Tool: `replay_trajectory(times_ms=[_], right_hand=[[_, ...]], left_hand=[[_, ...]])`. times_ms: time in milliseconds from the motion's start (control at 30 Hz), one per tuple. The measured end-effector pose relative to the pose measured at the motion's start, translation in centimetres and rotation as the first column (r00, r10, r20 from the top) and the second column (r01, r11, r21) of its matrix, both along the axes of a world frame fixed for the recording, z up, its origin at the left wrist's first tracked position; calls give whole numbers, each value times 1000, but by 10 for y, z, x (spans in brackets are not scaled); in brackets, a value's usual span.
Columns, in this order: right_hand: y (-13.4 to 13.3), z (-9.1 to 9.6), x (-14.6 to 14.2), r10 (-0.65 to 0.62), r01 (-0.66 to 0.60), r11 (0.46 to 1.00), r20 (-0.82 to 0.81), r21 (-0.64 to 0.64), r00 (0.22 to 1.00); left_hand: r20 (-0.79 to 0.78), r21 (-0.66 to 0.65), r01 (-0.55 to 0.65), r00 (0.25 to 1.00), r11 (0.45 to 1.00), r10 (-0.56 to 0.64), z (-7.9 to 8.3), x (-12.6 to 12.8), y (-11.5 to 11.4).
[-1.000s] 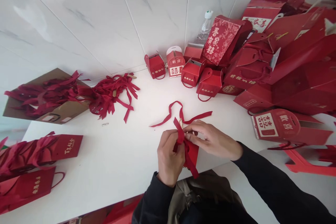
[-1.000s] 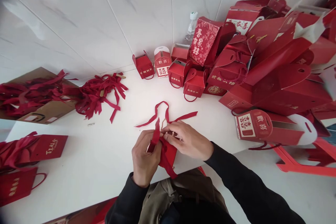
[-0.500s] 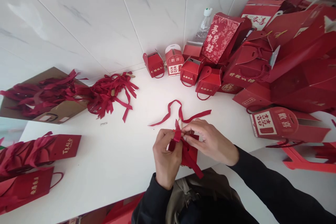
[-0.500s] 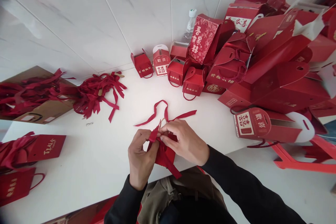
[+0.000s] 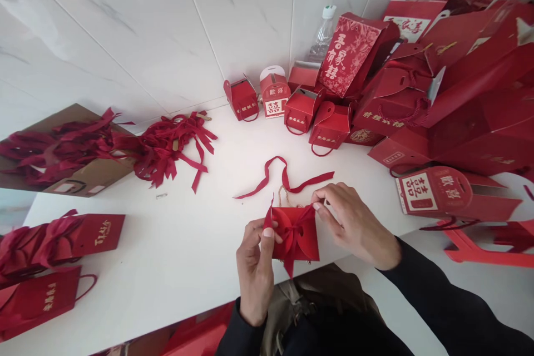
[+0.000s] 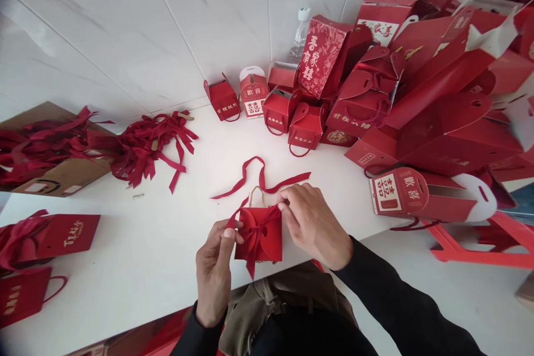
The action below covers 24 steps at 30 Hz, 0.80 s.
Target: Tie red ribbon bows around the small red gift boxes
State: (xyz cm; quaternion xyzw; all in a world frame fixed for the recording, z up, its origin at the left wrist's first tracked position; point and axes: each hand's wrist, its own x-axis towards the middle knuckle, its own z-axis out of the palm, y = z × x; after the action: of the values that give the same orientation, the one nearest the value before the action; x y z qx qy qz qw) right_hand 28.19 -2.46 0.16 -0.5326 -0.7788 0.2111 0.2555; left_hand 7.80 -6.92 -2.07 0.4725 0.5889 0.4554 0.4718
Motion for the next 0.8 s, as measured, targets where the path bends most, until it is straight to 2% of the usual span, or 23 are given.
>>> replay_trajectory(times_ms=[67, 167, 233, 333, 400, 467, 600, 700, 800], right_hand=[[-5, 0, 4, -50, 49, 998, -24, -38, 998], [-12, 4, 3, -149, 125, 975, -122, -183, 981], [-15, 6, 0, -232, 162, 937, -205, -309, 951], [-19, 4, -3, -347, 180, 870, -310, -459, 885], [-21, 1, -4, -396, 196, 846, -339, -496, 853], [-22, 1, -5, -402, 203, 852, -353, -483, 845], [-20, 13, -12, -300, 155, 917, -377, -368, 877], [-12, 21, -19, -49, -29, 981, -397, -190, 916], [-4, 19, -17, 209, -234, 972, -347, -33, 915]], left_hand=[[-4, -14, -15, 1000, 1000, 15, -1, 0, -6], [26, 24, -16, 1000, 1000, 16, 5, 2, -10], [75, 43, -11, 997, 999, 8, 9, 5, -8], [142, -23, 11, 990, 1000, -7, 13, 10, -4], [117, -67, 28, 993, 997, -20, 13, 13, -1], [24, -80, 49, 999, 996, -47, 15, 14, 2], [-257, -2, 168, 953, 986, -162, 21, 19, 7], [-418, 49, 268, 880, 962, -224, 26, 23, 10], [-400, 19, 257, 888, 966, -229, 26, 25, 13]])
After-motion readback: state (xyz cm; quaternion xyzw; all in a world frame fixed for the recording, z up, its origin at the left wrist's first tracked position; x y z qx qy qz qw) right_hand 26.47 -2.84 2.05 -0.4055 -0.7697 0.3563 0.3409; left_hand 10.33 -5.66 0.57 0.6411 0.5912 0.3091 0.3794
